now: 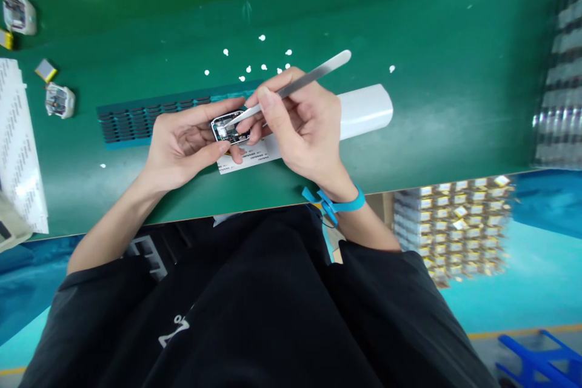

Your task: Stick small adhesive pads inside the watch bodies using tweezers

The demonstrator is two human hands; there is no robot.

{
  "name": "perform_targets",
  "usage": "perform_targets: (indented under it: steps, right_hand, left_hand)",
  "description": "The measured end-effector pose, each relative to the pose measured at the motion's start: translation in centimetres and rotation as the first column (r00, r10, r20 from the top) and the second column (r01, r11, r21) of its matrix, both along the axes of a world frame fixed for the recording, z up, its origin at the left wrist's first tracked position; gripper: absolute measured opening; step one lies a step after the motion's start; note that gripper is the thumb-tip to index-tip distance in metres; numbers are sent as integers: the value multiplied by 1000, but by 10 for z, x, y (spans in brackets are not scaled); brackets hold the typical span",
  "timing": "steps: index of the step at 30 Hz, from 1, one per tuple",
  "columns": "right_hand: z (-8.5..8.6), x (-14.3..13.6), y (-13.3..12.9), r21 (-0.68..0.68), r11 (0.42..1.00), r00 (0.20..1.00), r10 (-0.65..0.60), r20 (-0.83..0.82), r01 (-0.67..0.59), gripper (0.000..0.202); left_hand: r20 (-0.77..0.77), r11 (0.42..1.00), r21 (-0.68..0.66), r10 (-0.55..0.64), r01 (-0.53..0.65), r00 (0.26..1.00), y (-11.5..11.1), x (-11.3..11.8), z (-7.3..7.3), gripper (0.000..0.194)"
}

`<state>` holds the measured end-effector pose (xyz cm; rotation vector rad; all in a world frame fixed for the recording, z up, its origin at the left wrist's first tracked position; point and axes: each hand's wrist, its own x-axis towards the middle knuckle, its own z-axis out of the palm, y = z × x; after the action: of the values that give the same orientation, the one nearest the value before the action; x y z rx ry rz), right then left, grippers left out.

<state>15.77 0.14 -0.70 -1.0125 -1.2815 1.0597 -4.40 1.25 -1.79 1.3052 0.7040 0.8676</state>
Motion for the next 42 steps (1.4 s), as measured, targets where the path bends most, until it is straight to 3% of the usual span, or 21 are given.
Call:
perform_targets:
  steps: [5,16,19,21,22,25,26,29,33,37,42]
  right_hand:
    - [1,0,1,52,998,999,37,2,-37,23]
    - [-5,-2,-4,160,987,997,15,73,-27,15]
    - [-1,-1,-3,284,957,995,-80,65,58,17]
    - [5,4,2,360,927,983,-153,98,108,17]
    - [9,7,6,379,921,979,-153,134,92,16]
    - [11,15,21,333,916,877,41,479,-225,18]
    - [8,17,26,293,906,806,82,586,-305,23]
    - [-4,17,36,187,896,663,145,734,-402,35]
    - [-14,18,41,169,902,652,148,744,-397,36]
    - [-15,19,42,193,879,633,147,760,-435,31]
    - [-25,18,33,240,864,519,29,854,-443,30]
  left_hand:
    - [10,996,-62,59,-58,998,-2,2,8,42]
    - [-50,996,-11,91,-91,995,-7,3,8,29]
    - [-159,994,58,103,-95,982,-1,-5,11,25]
    - [-212,973,173,189,-153,959,9,-14,13,25]
    - [-207,949,245,252,-200,945,16,-20,13,26]
    - [-122,864,407,375,-298,919,36,-36,14,25]
    - [-120,855,427,378,-296,918,40,-40,15,23]
    - [-240,885,411,336,-219,911,43,-47,22,16]
    - [-446,903,428,246,-37,860,35,-44,29,6]
    - [-611,812,533,175,239,772,34,-39,22,12]
    - [-639,741,586,174,328,749,38,-36,7,15]
